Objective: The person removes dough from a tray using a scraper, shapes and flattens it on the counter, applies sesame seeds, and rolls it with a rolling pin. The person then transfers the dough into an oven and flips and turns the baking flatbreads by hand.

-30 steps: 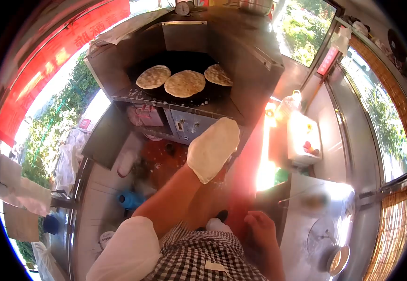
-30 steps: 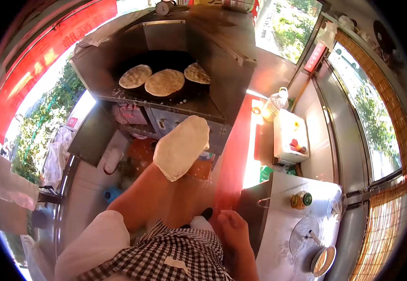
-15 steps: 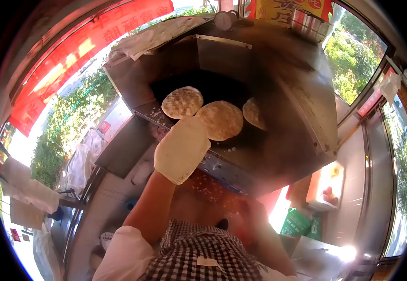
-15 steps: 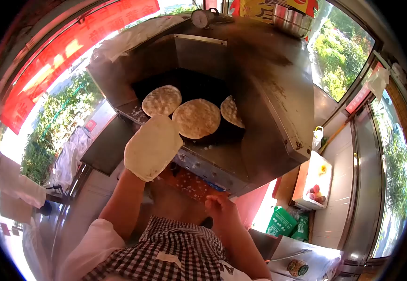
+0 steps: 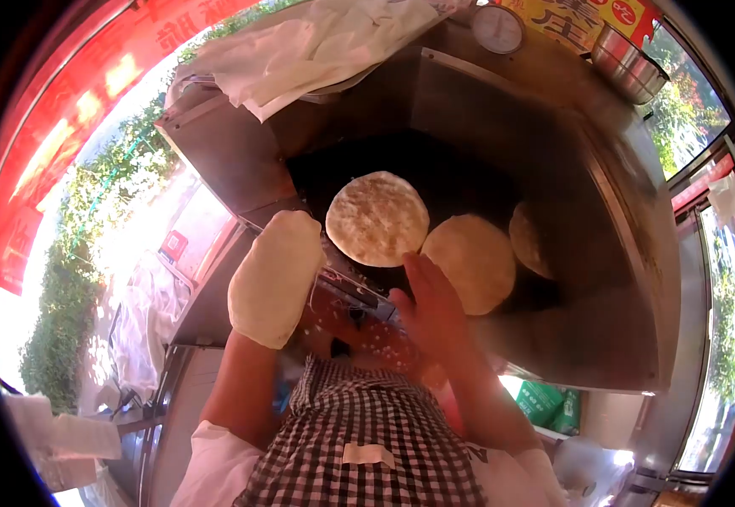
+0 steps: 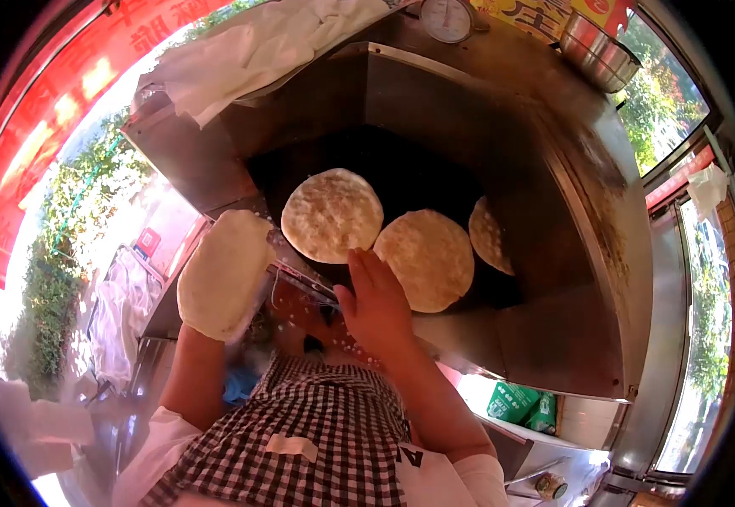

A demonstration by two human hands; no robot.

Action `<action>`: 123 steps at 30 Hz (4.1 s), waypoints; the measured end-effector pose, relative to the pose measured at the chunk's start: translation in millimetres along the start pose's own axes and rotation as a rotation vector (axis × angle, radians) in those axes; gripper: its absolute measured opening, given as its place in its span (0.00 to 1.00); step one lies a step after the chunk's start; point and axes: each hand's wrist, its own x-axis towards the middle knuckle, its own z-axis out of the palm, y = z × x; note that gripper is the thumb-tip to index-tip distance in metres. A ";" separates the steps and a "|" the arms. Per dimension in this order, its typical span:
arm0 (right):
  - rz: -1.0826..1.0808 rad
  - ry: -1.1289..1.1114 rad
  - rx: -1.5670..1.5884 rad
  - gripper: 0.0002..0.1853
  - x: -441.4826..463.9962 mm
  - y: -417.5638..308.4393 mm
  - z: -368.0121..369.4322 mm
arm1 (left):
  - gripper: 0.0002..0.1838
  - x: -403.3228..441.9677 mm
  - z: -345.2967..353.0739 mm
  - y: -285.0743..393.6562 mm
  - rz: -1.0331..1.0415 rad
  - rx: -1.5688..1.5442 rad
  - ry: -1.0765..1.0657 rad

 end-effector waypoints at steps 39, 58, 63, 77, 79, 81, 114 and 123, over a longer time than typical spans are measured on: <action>0.509 0.396 0.436 0.09 -8.4 70.5 -84.4 | 0.18 191.7 148.9 9.6 -0.082 -1.689 -0.204; 0.466 0.337 0.449 0.09 -17.1 68.5 -78.9 | 0.34 135.5 163.6 78.3 0.561 -0.440 -0.106; 0.445 0.321 0.484 0.09 -7.2 56.0 -72.8 | 0.38 152.1 149.3 80.7 0.516 -0.486 -0.112; 0.466 0.316 0.441 0.09 -17.2 37.4 -54.6 | 0.41 198.2 184.3 49.0 0.368 -0.397 -0.122; 0.469 0.310 0.421 0.09 -19.5 35.3 -54.1 | 0.40 192.0 178.5 44.4 0.386 -0.451 -0.119; 0.475 0.317 0.409 0.09 -22.4 37.1 -50.9 | 0.39 180.0 166.9 34.7 0.420 -0.505 -0.121; 0.480 0.250 0.411 0.09 -11.2 19.5 -28.8 | 0.52 72.5 162.1 -1.5 0.441 -0.368 -0.144; 0.509 0.240 0.421 0.09 -18.3 17.5 -26.7 | 0.48 124.9 175.5 8.6 0.373 -0.295 -0.173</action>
